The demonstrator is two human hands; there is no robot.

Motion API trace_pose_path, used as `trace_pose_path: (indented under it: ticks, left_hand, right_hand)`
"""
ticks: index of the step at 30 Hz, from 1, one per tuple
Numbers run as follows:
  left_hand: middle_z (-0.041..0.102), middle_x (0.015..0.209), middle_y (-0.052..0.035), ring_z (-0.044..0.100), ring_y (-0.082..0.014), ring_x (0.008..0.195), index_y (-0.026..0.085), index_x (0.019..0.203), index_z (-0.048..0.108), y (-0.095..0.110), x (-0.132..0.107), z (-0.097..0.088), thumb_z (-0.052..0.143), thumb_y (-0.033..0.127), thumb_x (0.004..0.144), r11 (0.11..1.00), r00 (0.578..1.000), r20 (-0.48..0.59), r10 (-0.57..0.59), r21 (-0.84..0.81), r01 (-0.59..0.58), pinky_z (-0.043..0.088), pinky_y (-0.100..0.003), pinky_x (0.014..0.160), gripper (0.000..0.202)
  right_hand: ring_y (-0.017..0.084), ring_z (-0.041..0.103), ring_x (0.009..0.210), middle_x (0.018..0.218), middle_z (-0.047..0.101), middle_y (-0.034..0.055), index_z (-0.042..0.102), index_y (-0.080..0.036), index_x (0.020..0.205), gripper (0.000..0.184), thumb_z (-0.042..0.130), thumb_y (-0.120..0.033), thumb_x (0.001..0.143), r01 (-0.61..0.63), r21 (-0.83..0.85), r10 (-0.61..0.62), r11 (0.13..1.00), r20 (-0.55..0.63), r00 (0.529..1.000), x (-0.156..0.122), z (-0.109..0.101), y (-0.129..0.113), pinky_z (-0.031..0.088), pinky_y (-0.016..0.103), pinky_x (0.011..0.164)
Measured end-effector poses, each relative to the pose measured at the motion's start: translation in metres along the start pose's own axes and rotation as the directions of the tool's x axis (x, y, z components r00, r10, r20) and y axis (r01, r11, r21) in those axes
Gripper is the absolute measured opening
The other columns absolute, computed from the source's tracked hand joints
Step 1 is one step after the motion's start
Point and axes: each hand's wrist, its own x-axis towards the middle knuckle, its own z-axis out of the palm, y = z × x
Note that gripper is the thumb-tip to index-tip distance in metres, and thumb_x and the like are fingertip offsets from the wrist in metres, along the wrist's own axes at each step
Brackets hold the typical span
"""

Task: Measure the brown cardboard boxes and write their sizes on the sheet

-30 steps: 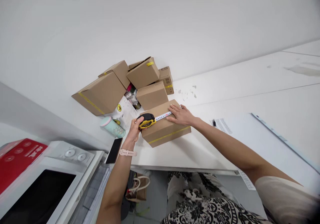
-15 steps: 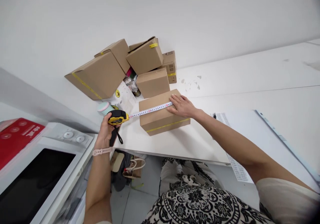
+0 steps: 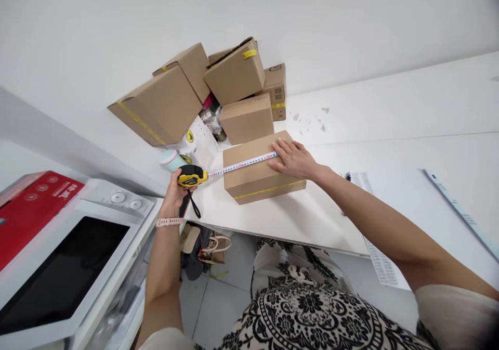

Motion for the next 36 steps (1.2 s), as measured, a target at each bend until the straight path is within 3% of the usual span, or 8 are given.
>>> trace_pose_path:
  ticks: [6, 9, 12, 15, 18, 20, 29, 36]
  left_hand:
    - [0.069, 0.072, -0.0027, 0.067, -0.019, 0.062, 0.017, 0.091, 0.066, 0.004, 0.002, 0.003, 0.062, 0.044, 0.082, 1.0, 1.0, 0.006, 0.004, -0.003, -0.004, 0.057, -0.03, 0.057, 0.028]
    - [0.069, 0.071, -0.003, 0.066, -0.0188, 0.06, 0.017, 0.09, 0.066, 0.007, 0.002, 0.003, 0.062, 0.04, 0.083, 1.0, 1.0, 0.024, 0.001, 0.0, -0.001, 0.057, -0.03, 0.056, 0.025]
    - [0.069, 0.07, -0.0039, 0.066, -0.0188, 0.058, 0.016, 0.088, 0.067, 0.007, 0.003, 0.002, 0.061, 0.038, 0.084, 1.0, 0.999, 0.034, -0.002, 0.004, 0.002, 0.058, -0.031, 0.055, 0.023]
    - [0.07, 0.071, -0.0049, 0.066, -0.0189, 0.057, 0.016, 0.088, 0.067, 0.005, 0.005, 0.001, 0.06, 0.039, 0.085, 1.0, 0.999, 0.038, -0.008, 0.0, 0.008, 0.058, -0.03, 0.054, 0.024]
    - [0.07, 0.07, -0.0048, 0.065, -0.0186, 0.057, 0.017, 0.088, 0.066, 0.003, 0.007, 0.001, 0.06, 0.039, 0.085, 1.0, 0.999, 0.033, -0.009, -0.005, 0.009, 0.057, -0.029, 0.052, 0.023]
    - [0.069, 0.069, -0.0046, 0.065, -0.0185, 0.056, 0.017, 0.088, 0.066, 0.003, 0.009, 0.0, 0.06, 0.039, 0.085, 1.0, 1.0, 0.027, -0.013, -0.002, 0.014, 0.057, -0.029, 0.051, 0.023]
    - [0.069, 0.072, -0.0029, 0.066, -0.0179, 0.058, 0.016, 0.093, 0.064, 0.001, 0.008, -0.001, 0.061, 0.04, 0.086, 1.0, 0.999, 0.041, -0.005, -0.005, 0.005, 0.059, -0.03, 0.055, 0.025]
    - [0.069, 0.073, -0.0031, 0.065, -0.0176, 0.059, 0.015, 0.094, 0.063, -0.004, -0.001, -0.007, 0.064, 0.04, 0.086, 1.0, 0.998, 0.057, 0.019, -0.011, -0.018, 0.057, -0.028, 0.055, 0.026]
  right_hand:
    - [0.04, 0.022, 0.157, 0.172, 0.022, 0.0139, 0.002, -0.016, 0.167, 0.116, 0.056, -0.076, 0.084, -0.051, 0.184, 0.07, 0.982, -0.097, 0.993, -0.008, -0.012, -0.004, 0.02, 0.058, 0.126]
    - [0.043, 0.031, 0.153, 0.17, 0.026, 0.016, -0.006, -0.018, 0.166, 0.127, 0.068, -0.071, 0.078, -0.077, 0.308, 0.133, 0.948, -0.162, 0.978, -0.013, -0.013, 0.0, 0.028, 0.061, 0.122]
    - [0.04, 0.029, 0.155, 0.171, 0.023, 0.0154, -0.011, -0.023, 0.166, 0.13, 0.072, -0.068, 0.076, -0.075, 0.469, 0.192, 0.88, -0.206, 0.96, -0.022, -0.01, 0.006, 0.031, 0.06, 0.122]
    - [0.036, 0.029, 0.156, 0.172, 0.022, 0.0133, -0.001, -0.024, 0.167, 0.12, 0.068, -0.069, 0.08, -0.132, 0.588, 0.266, 0.798, -0.146, 0.953, -0.032, -0.007, 0.012, 0.033, 0.055, 0.123]
    - [0.036, 0.036, 0.152, 0.169, 0.03, 0.0109, 0.021, -0.024, 0.165, 0.103, 0.061, -0.073, 0.083, -0.229, 0.6, 0.336, 0.767, -0.072, 0.939, -0.04, -0.008, 0.016, 0.034, 0.054, 0.123]
    - [0.037, 0.038, 0.151, 0.168, 0.033, 0.0104, 0.027, -0.024, 0.164, 0.1, 0.059, -0.075, 0.083, -0.255, 0.611, 0.353, 0.75, -0.044, 0.935, -0.044, -0.009, 0.019, 0.035, 0.055, 0.123]
    - [0.039, 0.049, 0.144, 0.163, 0.044, 0.0038, 0.022, -0.034, 0.165, 0.096, 0.053, -0.077, 0.085, -0.358, 0.573, 0.387, 0.737, 0.077, 0.919, -0.049, -0.019, 0.019, 0.041, 0.058, 0.117]
    - [0.045, 0.051, 0.14, 0.152, 0.057, 0.0081, 0.033, -0.035, 0.162, 0.076, 0.037, -0.072, 0.096, -0.418, 0.273, 0.422, 0.866, 0.048, 0.905, -0.05, -0.038, 0.008, 0.039, 0.065, 0.112]
